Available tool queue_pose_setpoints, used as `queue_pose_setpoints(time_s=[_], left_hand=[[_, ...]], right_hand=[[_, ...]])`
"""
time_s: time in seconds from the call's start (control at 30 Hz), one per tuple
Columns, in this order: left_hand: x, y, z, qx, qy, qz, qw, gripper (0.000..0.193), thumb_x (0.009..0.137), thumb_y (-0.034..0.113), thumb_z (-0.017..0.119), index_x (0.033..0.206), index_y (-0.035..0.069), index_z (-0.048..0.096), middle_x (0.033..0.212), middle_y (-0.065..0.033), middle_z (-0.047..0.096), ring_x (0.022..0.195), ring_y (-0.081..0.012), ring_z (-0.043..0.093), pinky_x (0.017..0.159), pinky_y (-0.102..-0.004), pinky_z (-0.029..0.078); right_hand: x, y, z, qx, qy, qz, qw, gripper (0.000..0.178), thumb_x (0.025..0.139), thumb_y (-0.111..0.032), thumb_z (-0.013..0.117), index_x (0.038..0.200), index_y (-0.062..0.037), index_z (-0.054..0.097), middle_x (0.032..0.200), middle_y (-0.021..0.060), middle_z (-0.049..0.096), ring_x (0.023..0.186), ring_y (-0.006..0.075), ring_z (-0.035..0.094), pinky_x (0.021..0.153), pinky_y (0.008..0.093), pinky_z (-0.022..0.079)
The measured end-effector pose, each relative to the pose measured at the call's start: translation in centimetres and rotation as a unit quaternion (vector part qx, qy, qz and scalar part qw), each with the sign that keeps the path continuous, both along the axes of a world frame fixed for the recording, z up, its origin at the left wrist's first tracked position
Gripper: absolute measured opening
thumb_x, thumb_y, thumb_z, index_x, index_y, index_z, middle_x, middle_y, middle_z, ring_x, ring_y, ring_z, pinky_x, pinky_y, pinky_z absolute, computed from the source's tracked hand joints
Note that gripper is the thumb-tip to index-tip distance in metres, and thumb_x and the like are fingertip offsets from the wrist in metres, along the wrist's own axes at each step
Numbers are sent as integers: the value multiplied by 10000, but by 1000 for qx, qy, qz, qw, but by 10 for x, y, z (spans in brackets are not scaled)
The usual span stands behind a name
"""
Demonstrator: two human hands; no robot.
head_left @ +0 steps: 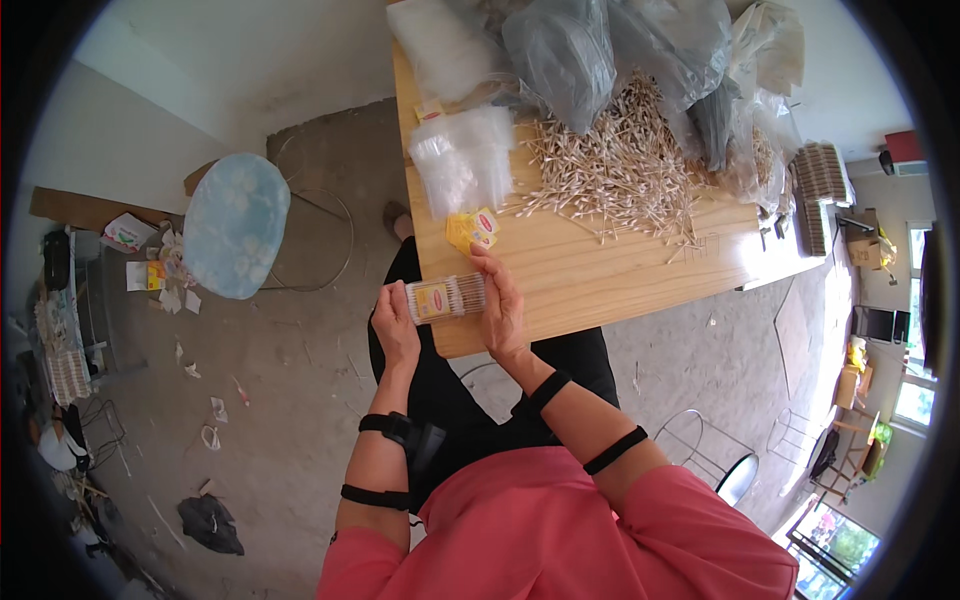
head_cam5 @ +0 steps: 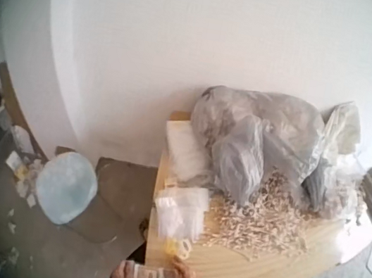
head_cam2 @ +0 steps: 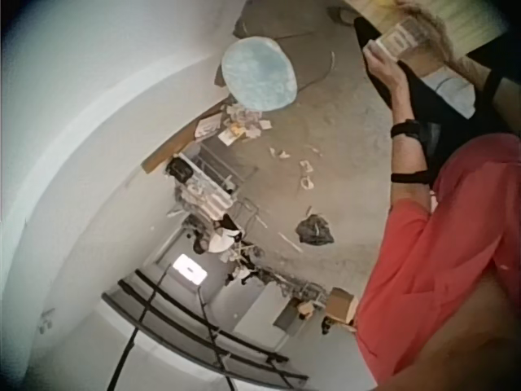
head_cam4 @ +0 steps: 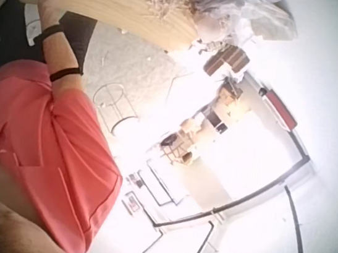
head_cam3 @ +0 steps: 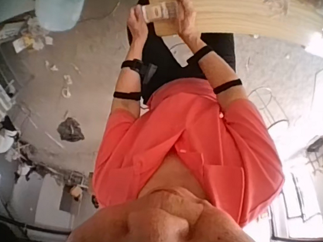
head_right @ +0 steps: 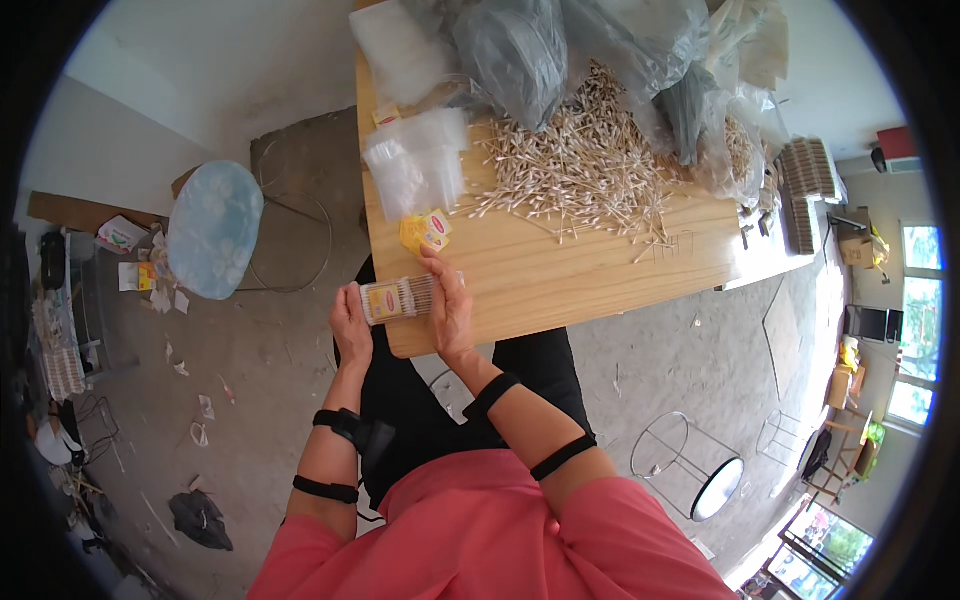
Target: Sorting cotton swabs and placing them into small plastic bags.
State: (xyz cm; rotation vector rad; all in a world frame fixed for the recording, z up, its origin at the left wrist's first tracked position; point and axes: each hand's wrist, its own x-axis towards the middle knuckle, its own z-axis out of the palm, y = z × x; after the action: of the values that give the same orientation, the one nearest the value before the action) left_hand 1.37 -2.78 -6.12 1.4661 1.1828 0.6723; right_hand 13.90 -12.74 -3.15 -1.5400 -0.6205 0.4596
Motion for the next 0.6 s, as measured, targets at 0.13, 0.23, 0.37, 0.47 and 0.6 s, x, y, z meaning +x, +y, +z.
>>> queue_pose_setpoints(time_s=[0.13, 0.23, 0.37, 0.47, 0.6], left_hand=[[5, -4, 6, 103, 82, -3, 991, 315, 1057, 279, 503, 928, 1, 576, 736, -127, 634, 659, -217, 623, 631, -363, 489], [13, -7, 14, 97, 95, -9, 991, 346, 1072, 305, 458, 931, 1, 546, 764, -145, 584, 703, -164, 532, 655, -337, 456], [13, -7, 12, 129, 115, -10, 985, 309, 1067, 268, 460, 964, -4, 563, 773, -175, 600, 706, -241, 580, 668, -384, 472], [0, -1, 14, 119, 135, -17, 983, 241, 1056, 226, 477, 1070, 6, 575, 922, -176, 633, 829, -254, 606, 769, -384, 485], [-1, 1, 42, 369, 150, 72, 914, 173, 1028, 122, 509, 1138, 18, 593, 1053, -168, 635, 953, -335, 618, 823, -419, 487]], right_hand=[[-16, 10, -3, 25, 47, -28, 998, 318, 1005, 58, 378, 1228, -26, 590, 1382, 124, 581, 1320, 264, 508, 1114, 345, 364], [-27, 21, -4, 60, 63, -10, 996, 319, 989, 74, 381, 1211, -28, 586, 1388, 140, 570, 1323, 278, 504, 1113, 353, 363], [-27, 25, 1, 12, -12, -1, 1000, 313, 936, 73, 446, 1204, -24, 573, 1398, 178, 546, 1317, 328, 507, 1102, 364, 375], [-18, 20, 7, -16, -31, 36, 999, 283, 931, 70, 498, 1174, -36, 594, 1352, 171, 579, 1259, 341, 552, 1055, 374, 421], [54, -19, 14, -98, -139, -127, 977, 173, 911, 18, 586, 1062, -47, 638, 1107, 130, 637, 1026, 316, 626, 851, 387, 507]])
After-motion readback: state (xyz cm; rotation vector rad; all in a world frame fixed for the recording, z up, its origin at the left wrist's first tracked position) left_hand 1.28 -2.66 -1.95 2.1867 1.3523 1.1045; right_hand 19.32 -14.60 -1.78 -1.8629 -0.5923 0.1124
